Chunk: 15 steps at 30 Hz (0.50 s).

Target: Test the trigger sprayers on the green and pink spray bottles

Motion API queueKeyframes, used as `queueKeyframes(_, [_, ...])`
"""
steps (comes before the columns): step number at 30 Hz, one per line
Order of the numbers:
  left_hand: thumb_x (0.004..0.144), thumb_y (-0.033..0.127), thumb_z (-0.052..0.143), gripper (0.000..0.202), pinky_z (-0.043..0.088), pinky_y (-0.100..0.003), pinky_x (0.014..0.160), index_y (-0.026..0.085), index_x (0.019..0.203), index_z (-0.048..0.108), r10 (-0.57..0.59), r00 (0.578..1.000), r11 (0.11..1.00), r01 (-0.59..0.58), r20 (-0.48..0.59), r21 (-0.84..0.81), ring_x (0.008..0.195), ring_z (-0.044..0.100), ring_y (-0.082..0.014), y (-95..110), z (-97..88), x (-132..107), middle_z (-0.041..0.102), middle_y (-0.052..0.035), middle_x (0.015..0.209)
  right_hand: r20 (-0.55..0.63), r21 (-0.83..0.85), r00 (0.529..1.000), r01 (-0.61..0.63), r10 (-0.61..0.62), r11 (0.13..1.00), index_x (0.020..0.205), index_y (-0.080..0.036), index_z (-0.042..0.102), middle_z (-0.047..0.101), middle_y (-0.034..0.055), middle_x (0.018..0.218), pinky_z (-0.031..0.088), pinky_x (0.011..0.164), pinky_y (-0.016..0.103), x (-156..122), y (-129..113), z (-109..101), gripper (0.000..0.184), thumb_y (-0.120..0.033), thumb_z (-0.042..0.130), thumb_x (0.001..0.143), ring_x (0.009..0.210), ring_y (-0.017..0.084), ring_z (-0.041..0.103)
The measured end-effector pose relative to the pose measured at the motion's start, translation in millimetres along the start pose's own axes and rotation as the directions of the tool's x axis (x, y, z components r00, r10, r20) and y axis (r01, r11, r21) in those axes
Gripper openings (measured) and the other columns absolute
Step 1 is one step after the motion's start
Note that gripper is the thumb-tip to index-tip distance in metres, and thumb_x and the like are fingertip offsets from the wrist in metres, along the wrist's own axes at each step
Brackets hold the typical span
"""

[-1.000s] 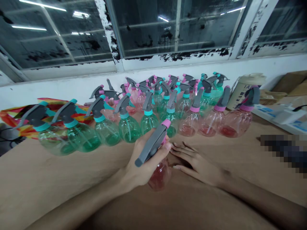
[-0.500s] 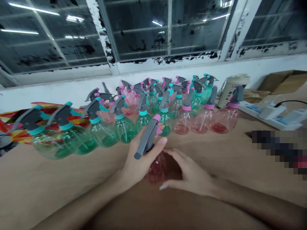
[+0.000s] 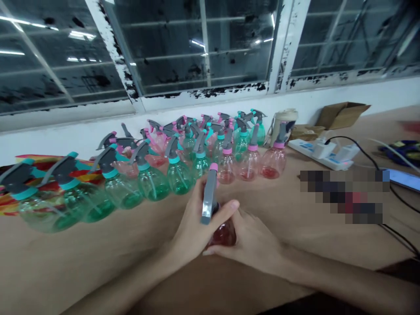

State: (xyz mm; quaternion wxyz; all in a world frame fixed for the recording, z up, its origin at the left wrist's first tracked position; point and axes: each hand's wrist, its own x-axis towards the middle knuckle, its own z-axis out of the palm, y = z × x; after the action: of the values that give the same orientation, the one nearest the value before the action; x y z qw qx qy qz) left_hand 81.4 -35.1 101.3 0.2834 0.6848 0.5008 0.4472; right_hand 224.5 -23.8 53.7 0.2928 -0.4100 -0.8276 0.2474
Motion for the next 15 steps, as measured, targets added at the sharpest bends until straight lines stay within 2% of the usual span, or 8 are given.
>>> queueKeyframes(4, [0.081, 0.041, 0.059, 0.072, 0.028, -0.050, 0.107, 0.026, 0.139, 0.018, 0.005, 0.981, 1.000, -0.010, 0.194, 0.022, 0.130, 0.034, -0.0295, 8, 12.0, -3, 0.032, -0.0110, 0.144, 0.003, -0.013, 1.000, -0.024, 0.024, 1.000, 0.101, -0.021, 0.049, 0.063, 0.0075, 0.096, 0.049, 0.070, 0.039, -16, 29, -31, 0.059, -0.063, 0.066, 0.063, 0.086, 0.026, 0.061])
queueKeyframes(6, [0.082, 0.040, 0.058, 0.072, 0.024, -0.053, 0.109, 0.025, 0.139, 0.018, 0.023, 0.972, 0.997, -0.040, 0.235, 0.068, 0.134, 0.027, -0.0299, 6, 18.5, -6, 0.027, -0.0116, 0.147, 0.011, -0.045, 0.997, -0.075, 0.076, 0.996, 0.102, -0.021, 0.048, 0.064, 0.0068, 0.091, 0.049, 0.065, 0.037, -23, 51, -51, 0.059, -0.064, 0.064, 0.064, 0.079, 0.025, 0.061])
queueKeyframes(8, [0.083, 0.038, 0.057, 0.066, 0.025, -0.054, 0.108, 0.027, 0.138, 0.021, 0.014, 0.970, 0.992, -0.045, 0.244, 0.119, 0.133, 0.028, -0.0285, 0, 24.6, -8, 0.029, -0.0104, 0.145, -0.052, -0.093, 0.995, -0.092, 0.088, 0.991, 0.105, -0.020, 0.048, 0.064, 0.0078, 0.094, 0.049, 0.067, 0.037, -29, 75, -72, 0.061, -0.063, 0.064, 0.065, 0.081, 0.025, 0.062])
queueKeyframes(11, [0.085, 0.038, 0.053, 0.055, 0.034, -0.050, 0.105, 0.031, 0.133, 0.027, -0.056, 0.973, 0.985, 0.018, 0.225, 0.171, 0.127, 0.039, -0.0251, -14, 30.2, -8, 0.037, -0.0070, 0.140, -0.178, -0.228, 0.983, -0.079, 0.038, 0.971, 0.110, -0.020, 0.049, 0.062, 0.0095, 0.101, 0.047, 0.077, 0.040, -36, 107, -106, 0.063, -0.061, 0.065, 0.066, 0.092, 0.028, 0.059])
queueKeyframes(15, [0.088, 0.042, 0.047, 0.038, 0.043, -0.046, 0.097, 0.033, 0.124, 0.036, -0.155, 0.975, 0.973, 0.123, 0.161, 0.194, 0.117, 0.049, -0.0232, -30, 29.1, -6, 0.047, -0.0041, 0.130, -0.307, -0.367, 0.951, -0.148, 0.031, 0.918, 0.113, -0.017, 0.051, 0.061, 0.0126, 0.102, 0.045, 0.076, 0.037, -40, 139, -154, 0.063, -0.059, 0.064, 0.068, 0.090, 0.028, 0.058])
